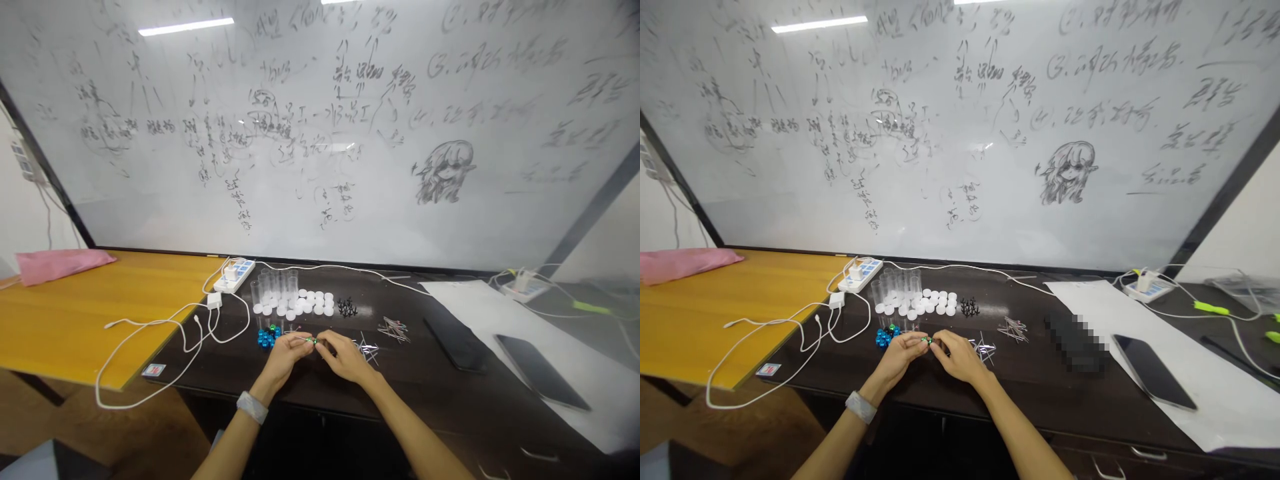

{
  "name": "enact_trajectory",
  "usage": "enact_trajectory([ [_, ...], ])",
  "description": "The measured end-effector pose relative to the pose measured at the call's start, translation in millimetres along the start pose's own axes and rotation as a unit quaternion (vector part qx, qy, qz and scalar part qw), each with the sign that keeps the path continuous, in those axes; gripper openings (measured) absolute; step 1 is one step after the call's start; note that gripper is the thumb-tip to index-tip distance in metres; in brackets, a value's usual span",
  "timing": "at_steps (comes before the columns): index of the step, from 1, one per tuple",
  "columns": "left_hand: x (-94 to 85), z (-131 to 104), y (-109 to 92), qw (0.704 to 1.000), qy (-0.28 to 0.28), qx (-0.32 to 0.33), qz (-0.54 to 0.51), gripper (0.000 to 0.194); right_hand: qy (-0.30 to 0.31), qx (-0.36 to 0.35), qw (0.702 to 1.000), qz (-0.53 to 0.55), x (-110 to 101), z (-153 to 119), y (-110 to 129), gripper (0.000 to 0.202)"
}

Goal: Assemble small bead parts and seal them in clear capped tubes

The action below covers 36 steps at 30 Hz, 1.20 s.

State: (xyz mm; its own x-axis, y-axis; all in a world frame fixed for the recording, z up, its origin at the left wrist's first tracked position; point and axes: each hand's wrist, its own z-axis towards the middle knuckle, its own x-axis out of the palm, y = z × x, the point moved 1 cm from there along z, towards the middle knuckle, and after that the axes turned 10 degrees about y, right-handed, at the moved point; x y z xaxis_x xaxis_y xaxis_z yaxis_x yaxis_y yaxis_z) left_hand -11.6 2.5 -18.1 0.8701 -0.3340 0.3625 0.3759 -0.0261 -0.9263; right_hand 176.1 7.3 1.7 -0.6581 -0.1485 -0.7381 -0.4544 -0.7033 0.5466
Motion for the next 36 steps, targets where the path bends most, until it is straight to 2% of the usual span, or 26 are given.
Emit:
enact_trajectory([
  [10,4.0,-3,-4,0.999,0.006,0.021,0.029,0.034,0.010,-0.008,1.000,0.022,0,0,0,0.018],
  [13,8.2,-5,-8,0.998,0.026,0.024,0.044,0.034,-0.006,-0.005,1.000,0.028,-3,0,0,0.019],
  [18,23.2,-12,-25,0.991,0.097,-0.014,0.088,0.044,-0.105,0.027,0.985,0.132,-6,4,-9,0.032],
  [20,30.5,-14,-33,0.983,0.122,-0.019,0.139,0.046,-0.105,0.042,0.975,0.189,-5,6,-13,0.034],
  [22,36.5,-17,-36,0.971,0.141,-0.019,0.193,0.044,-0.076,0.056,0.964,0.247,-5,8,-16,0.033],
  [25,39.8,-17,-33,0.968,0.134,-0.015,0.210,0.039,-0.039,0.064,0.946,0.314,-5,9,-17,0.036],
  [28,33.7,-13,-32,0.963,0.055,0.004,0.263,0.038,-0.059,0.063,0.934,0.347,-7,10,-18,0.039],
  [30,25.9,-7,-41,0.928,-0.051,0.083,0.359,0.037,-0.085,0.070,0.926,0.361,-8,11,-18,0.041],
  [32,18.3,3,-59,0.854,-0.140,0.173,0.469,0.034,-0.108,0.076,0.919,0.371,-8,12,-19,0.041],
  [34,12.0,17,-77,0.764,-0.186,0.222,0.577,0.031,-0.119,0.075,0.916,0.375,-7,13,-19,0.041],
  [36,6.7,32,-91,0.696,-0.199,0.223,0.653,0.035,-0.120,0.071,0.916,0.375,-7,14,-19,0.041],
])
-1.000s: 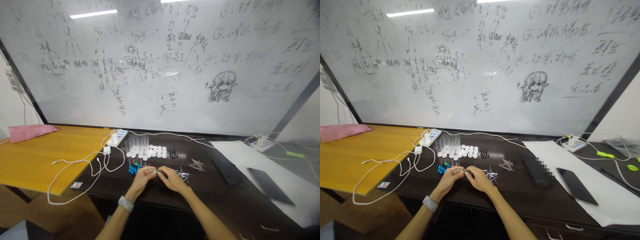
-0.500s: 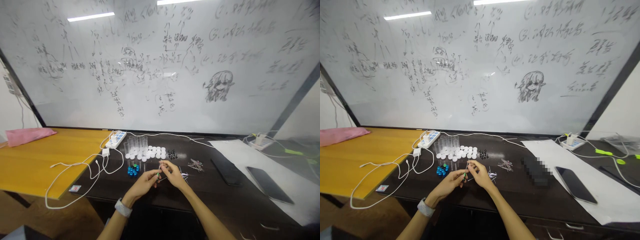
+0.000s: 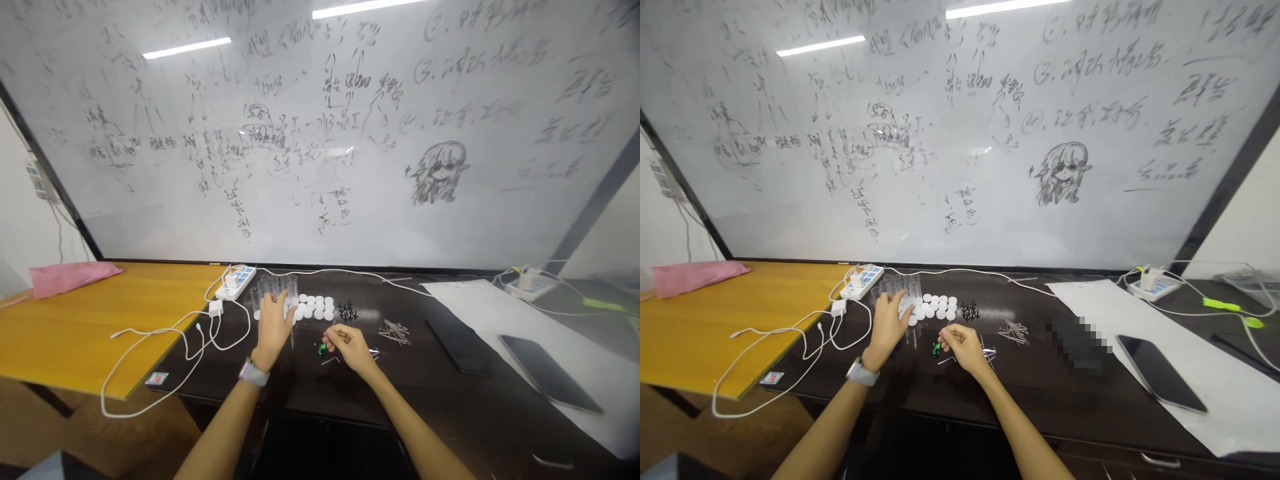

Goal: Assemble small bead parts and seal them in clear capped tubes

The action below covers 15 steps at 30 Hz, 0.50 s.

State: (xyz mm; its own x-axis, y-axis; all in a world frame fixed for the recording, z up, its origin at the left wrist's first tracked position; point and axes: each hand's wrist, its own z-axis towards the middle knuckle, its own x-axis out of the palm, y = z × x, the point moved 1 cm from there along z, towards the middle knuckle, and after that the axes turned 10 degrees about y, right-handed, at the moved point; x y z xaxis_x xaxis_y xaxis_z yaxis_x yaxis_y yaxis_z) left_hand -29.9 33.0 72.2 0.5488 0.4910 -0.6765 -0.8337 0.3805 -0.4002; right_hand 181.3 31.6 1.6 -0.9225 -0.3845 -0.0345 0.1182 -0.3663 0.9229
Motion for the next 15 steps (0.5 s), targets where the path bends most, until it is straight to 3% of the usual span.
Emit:
enact_trajectory([
  [4,5.2,20,6,0.995,0.029,0.031,0.090,0.017,-0.013,-0.004,1.000,0.011,-3,1,-1,0.041],
  [7,5.7,17,2,0.996,0.029,0.049,0.069,0.012,-0.036,0.004,0.998,0.042,-6,2,-4,0.042],
  [11,-6.9,-1,-11,0.997,0.034,0.047,-0.059,0.011,-0.071,0.025,0.993,0.087,-9,3,-8,0.043],
  [13,-13.1,-13,-17,0.985,0.071,0.023,-0.153,0.009,-0.091,0.032,0.990,0.105,-11,3,-9,0.043],
  [15,-16.5,-26,-22,0.970,0.066,-0.015,-0.234,0.009,-0.105,0.034,0.986,0.126,-11,2,-8,0.042],
])
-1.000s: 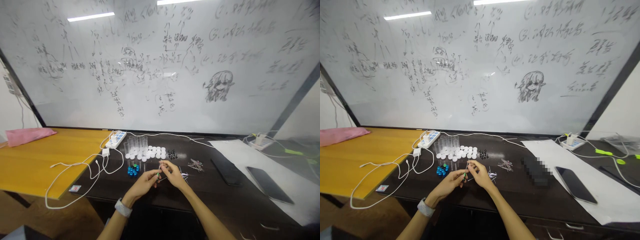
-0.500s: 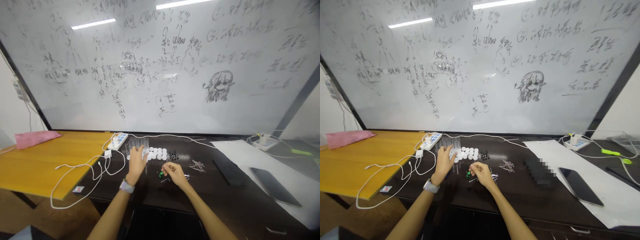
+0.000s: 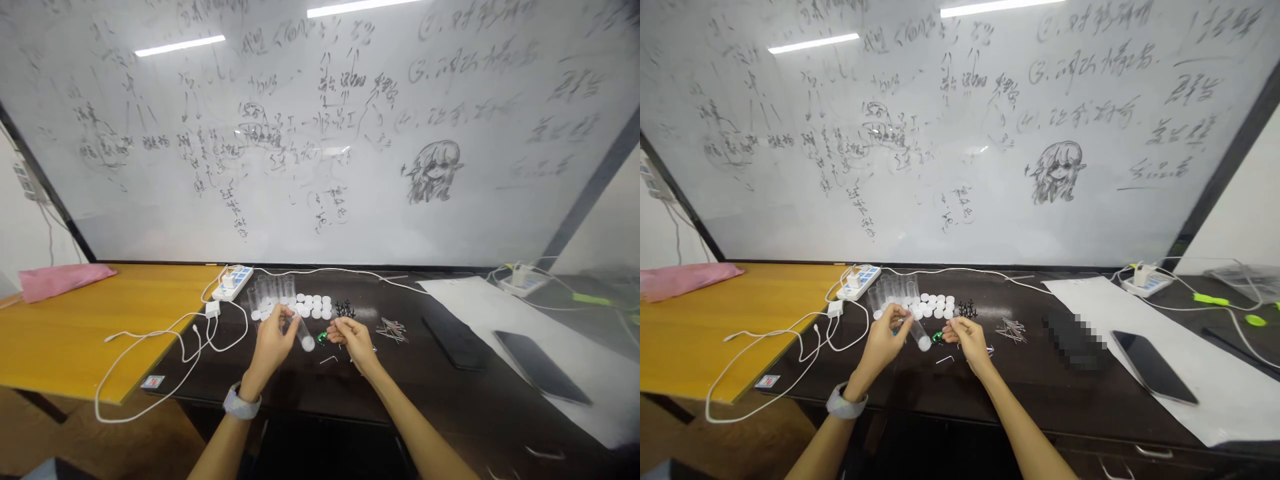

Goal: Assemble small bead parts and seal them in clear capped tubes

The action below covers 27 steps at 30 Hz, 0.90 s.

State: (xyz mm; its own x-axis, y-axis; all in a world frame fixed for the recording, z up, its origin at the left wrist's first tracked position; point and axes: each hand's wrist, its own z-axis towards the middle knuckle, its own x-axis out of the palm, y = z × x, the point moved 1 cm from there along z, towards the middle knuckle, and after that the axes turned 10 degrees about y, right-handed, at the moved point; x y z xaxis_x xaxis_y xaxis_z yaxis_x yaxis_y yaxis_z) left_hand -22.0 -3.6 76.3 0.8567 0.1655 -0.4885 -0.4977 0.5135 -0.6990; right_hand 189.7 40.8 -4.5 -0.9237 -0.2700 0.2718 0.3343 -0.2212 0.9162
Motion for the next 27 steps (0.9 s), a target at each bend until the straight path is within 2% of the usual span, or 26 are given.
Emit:
enact_trajectory([
  [2,4.3,-11,-2,0.998,-0.004,-0.022,-0.058,0.021,-0.006,-0.001,1.000,0.024,0,-1,3,0.040],
  [4,11.4,-19,0,0.997,0.006,-0.035,-0.071,0.028,-0.007,-0.005,0.999,0.043,1,-2,6,0.039],
  [10,33.2,-25,13,0.997,0.065,-0.009,-0.045,0.027,-0.006,-0.018,0.999,0.049,-1,-3,12,0.037],
  [15,39.4,-30,17,0.995,0.091,-0.003,-0.047,0.031,-0.010,-0.012,1.000,0.011,-1,-1,4,0.040],
  [20,42.7,-37,20,0.993,0.108,-0.023,-0.050,0.034,0.043,0.007,0.999,-0.022,4,-4,3,0.040],
  [27,37.7,-36,30,0.986,0.148,-0.011,-0.080,0.035,0.148,0.072,0.986,0.030,6,-10,11,0.035],
])
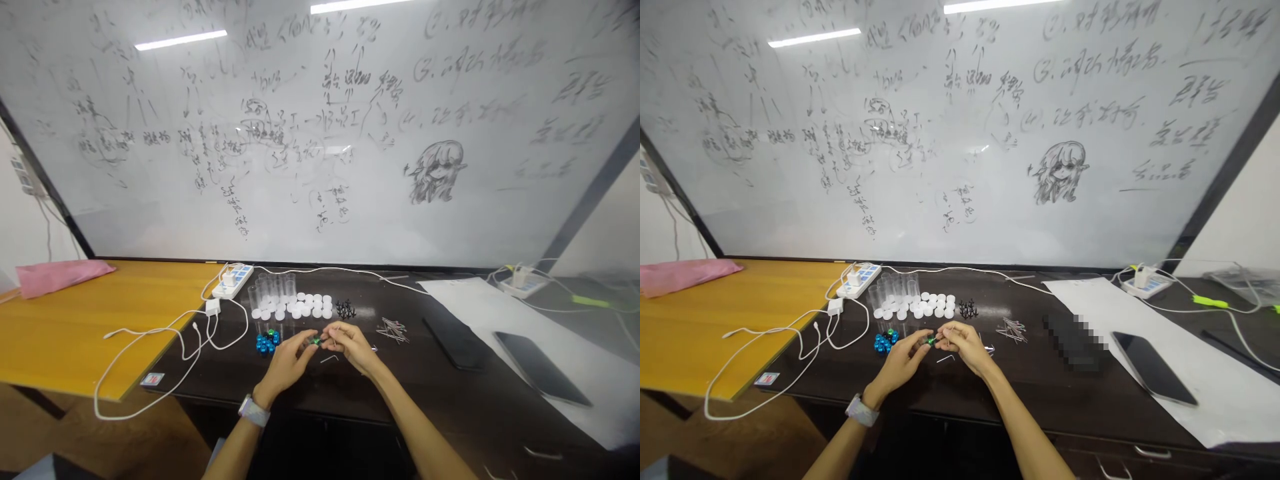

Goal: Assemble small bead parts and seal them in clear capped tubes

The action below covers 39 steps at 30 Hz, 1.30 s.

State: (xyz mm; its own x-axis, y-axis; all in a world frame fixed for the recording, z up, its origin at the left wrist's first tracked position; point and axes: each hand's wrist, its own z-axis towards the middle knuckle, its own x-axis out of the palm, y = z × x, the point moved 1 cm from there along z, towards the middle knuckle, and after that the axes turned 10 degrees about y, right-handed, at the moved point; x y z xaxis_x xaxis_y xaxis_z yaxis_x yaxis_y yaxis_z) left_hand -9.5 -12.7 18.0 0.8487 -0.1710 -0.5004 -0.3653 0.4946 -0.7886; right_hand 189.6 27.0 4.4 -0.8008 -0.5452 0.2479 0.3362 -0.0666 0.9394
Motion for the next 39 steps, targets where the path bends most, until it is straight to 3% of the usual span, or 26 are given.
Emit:
enact_trajectory([
  [5,-3.3,-5,6,0.995,0.077,0.032,0.049,0.053,-0.019,-0.011,1.000,-0.006,-6,1,-6,0.039],
  [10,-1.0,-10,8,0.994,0.099,0.008,0.050,0.043,-0.042,-0.028,0.993,-0.102,-8,4,-11,0.043],
  [22,-3.3,-7,9,0.996,0.048,-0.002,0.071,0.038,-0.048,-0.073,0.974,-0.208,-1,2,-15,0.034],
  [26,-3.0,-7,8,0.996,0.051,-0.003,0.067,0.038,-0.020,-0.064,0.956,-0.285,3,-3,-10,0.031],
  [30,-2.9,-7,7,0.996,0.047,-0.006,0.081,0.040,-0.046,-0.092,0.931,-0.351,4,-3,-5,0.030],
  [36,-3.5,-6,6,0.996,0.047,0.000,0.077,0.040,-0.066,-0.067,0.950,-0.297,-3,-1,-12,0.028],
  [39,-3.4,-6,6,0.995,0.054,-0.002,0.081,0.040,-0.055,-0.077,0.941,-0.326,-5,-2,-13,0.025],
])
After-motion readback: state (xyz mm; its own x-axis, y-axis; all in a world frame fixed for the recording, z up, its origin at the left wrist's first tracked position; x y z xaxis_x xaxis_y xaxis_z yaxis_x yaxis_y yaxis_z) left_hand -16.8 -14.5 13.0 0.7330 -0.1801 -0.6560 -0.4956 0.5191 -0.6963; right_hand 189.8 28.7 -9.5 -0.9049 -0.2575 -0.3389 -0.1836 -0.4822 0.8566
